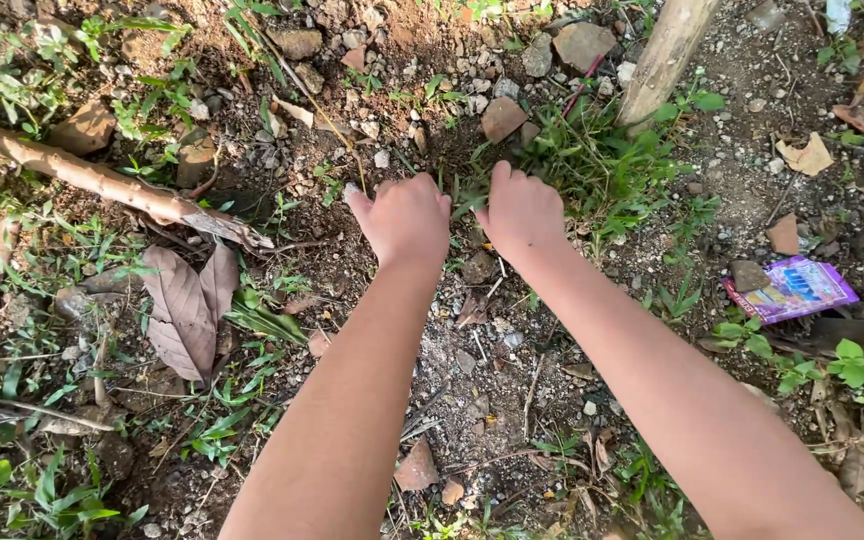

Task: Pulling weeds and grass from the ground in an outdoor garden area.

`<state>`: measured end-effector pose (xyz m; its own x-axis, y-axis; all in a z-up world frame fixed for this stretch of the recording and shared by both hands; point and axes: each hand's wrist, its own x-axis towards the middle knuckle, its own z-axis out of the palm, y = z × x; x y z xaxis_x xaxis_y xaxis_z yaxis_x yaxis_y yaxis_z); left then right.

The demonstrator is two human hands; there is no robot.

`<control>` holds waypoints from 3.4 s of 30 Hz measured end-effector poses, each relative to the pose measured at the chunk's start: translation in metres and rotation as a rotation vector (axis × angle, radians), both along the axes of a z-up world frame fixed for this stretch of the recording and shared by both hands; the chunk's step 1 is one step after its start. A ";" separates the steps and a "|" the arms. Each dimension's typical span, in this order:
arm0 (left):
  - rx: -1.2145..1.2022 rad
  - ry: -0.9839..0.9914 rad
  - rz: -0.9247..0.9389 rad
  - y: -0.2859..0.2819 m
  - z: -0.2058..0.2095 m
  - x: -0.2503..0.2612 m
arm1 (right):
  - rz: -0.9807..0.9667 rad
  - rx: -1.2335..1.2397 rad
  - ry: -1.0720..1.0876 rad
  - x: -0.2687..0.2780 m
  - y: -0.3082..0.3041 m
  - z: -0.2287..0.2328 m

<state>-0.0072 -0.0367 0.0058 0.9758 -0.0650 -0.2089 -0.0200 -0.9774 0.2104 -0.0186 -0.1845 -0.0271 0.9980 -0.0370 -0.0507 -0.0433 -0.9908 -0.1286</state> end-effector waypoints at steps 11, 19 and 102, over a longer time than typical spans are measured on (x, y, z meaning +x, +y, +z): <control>-0.128 -0.156 -0.045 0.027 -0.008 0.004 | -0.158 0.097 0.138 0.006 -0.010 -0.009; -0.099 -0.127 -0.025 0.021 -0.007 -0.005 | -0.058 0.274 0.445 0.030 -0.031 -0.009; 0.140 -0.073 -0.145 0.020 -0.004 0.012 | -0.162 0.098 0.419 -0.042 -0.169 0.056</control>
<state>0.0046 -0.0162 0.0019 0.9711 -0.1814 -0.1549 -0.1731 -0.9827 0.0657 -0.0605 -0.3540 0.0294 0.8723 -0.1654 -0.4601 -0.2645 -0.9511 -0.1596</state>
